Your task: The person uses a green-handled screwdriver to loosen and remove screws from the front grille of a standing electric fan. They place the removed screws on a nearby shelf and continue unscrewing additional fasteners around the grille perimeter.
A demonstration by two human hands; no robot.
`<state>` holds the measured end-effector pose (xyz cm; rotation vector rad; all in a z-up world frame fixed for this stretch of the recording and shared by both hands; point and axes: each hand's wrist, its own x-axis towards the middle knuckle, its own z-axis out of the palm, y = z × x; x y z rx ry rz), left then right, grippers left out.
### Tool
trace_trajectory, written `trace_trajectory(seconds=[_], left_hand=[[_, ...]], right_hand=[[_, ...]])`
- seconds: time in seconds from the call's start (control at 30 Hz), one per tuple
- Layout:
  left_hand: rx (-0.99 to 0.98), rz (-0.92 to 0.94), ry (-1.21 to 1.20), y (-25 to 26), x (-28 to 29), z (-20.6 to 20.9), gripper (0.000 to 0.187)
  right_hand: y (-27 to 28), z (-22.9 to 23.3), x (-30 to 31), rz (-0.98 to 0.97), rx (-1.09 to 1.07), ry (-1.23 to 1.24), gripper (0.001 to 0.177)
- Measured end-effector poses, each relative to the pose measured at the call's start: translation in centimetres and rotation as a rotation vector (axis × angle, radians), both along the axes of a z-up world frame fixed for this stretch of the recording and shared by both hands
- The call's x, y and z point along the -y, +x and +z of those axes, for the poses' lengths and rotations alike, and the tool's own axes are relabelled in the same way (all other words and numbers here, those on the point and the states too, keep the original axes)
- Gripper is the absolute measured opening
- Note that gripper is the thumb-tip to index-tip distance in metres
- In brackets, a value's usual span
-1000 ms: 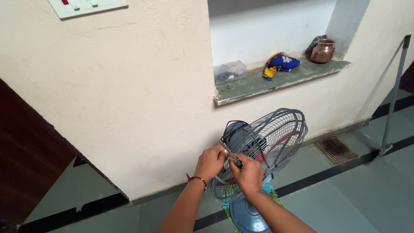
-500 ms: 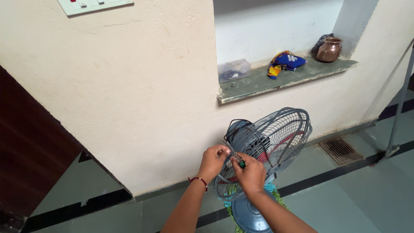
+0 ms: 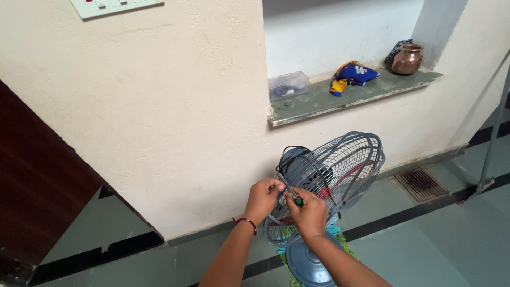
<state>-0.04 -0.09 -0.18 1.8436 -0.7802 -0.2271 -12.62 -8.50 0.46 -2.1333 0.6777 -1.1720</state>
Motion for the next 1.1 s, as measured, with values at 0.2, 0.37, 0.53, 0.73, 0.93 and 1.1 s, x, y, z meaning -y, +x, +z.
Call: trace_trajectory(seconds=[0.2, 0.37, 0.53, 0.73, 0.93, 1.1], left_hand=[[-0.052, 0.071, -0.032, 0.1, 0.2, -1.1, 0.015], [-0.386, 0.163, -0.247, 0.4, 0.0, -1.9, 0.014], [-1.162, 0.116, -0.772, -0.1, -0.4, -2.4, 0.016], [-1.536, 0.045, -0.958, -2.3, 1.2, -3.3, 0.024], [-1.601, -0.045, -0.917, -5.2, 1.2, -0.5, 0.036], [-1.665, -0.113, -0.926, -7.7, 0.7, 3.3, 0.052]], right_hand=[[-0.5, 0.1, 0.3, 0.066, 0.057, 0.071, 0.022], [-0.9, 0.3, 0.7, 0.100, 0.075, 0.254, 0.024], [-1.7, 1.1, 0.8, 0.220, 0.199, 0.452, 0.021], [-3.5, 3.8, -0.5, 0.452, 0.193, 0.361, 0.020], [-5.8, 5.2, -1.2, 0.378, 0.013, 0.251, 0.030], [-7.5, 3.8, 0.7, 0.237, 0.254, 0.233, 0.019]])
